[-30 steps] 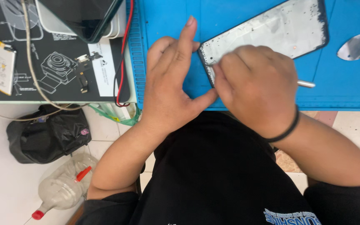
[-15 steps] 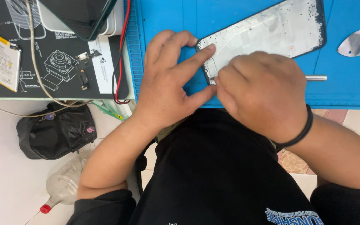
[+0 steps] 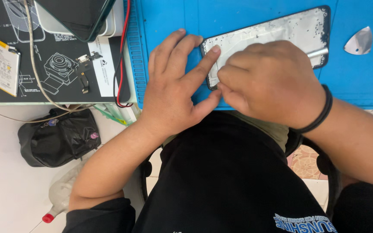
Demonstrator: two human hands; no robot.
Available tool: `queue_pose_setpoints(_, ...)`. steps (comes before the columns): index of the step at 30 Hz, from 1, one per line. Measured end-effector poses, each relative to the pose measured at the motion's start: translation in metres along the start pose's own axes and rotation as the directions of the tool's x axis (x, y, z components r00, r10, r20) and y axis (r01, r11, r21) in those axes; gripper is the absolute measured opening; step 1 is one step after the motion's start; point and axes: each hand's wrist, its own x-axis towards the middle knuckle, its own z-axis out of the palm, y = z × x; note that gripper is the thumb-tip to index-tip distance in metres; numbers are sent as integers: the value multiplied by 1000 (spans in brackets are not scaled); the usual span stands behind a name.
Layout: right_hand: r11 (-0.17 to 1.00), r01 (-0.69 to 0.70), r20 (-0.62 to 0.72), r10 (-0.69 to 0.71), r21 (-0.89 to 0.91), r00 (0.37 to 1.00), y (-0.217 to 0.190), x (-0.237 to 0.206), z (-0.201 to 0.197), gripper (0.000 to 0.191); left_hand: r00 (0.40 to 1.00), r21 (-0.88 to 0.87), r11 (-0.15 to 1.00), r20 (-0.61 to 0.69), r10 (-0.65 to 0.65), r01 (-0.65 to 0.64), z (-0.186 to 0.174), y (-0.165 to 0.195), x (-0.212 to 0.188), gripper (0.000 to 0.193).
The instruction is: The person works on a disassembled smartphone on a blue repair mat, lifting the battery out of the phone body by hand and peeling away the flex cable. They then hold the empty phone frame and scrape old adhesive residue from its inner edges with a small metal tool, working around the perimeter before setting the frame down.
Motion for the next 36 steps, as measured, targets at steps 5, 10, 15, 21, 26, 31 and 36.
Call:
queue_pose_setpoints(5, 999, 43, 65, -44, 7, 997, 11, 8, -3, 15, 1000, 5, 1000, -21, 6, -6, 3, 1, 0, 62)
queue_pose_setpoints(10, 997, 71, 153, -65, -35, 986, 19, 13, -14, 14, 1000, -7, 1000, -18, 9, -10, 5, 0, -1, 62)
queue_pose_setpoints(15, 996, -86, 185, 81, 21, 979, 29, 6, -31, 12, 1000, -87, 996, -2, 10, -11, -2, -4, -2, 67)
queue_pose_setpoints(21, 947, -291, 211, 259, 136, 942, 11, -1, -38, 11, 999, -263, 964, 26, -35, 40, -14, -5, -10, 81)
queue_pose_setpoints(26, 958, -286, -128, 288, 35, 949, -33, -6, -4, 14, 997, -248, 966, -10, -83, 78, -8, -1, -10, 98)
queue_pose_setpoints(31, 933, -359, -162, 352, -17, 922, -38, -21, 19, 19, 994, -243, 965, -20, -105, 97, -5, 2, -6, 109)
queue_pose_setpoints(36, 941, -335, -190, 323, -36, 927, -37, -24, 23, 20, 994, -238, 965, -5, -114, 109, -8, 4, -2, 111)
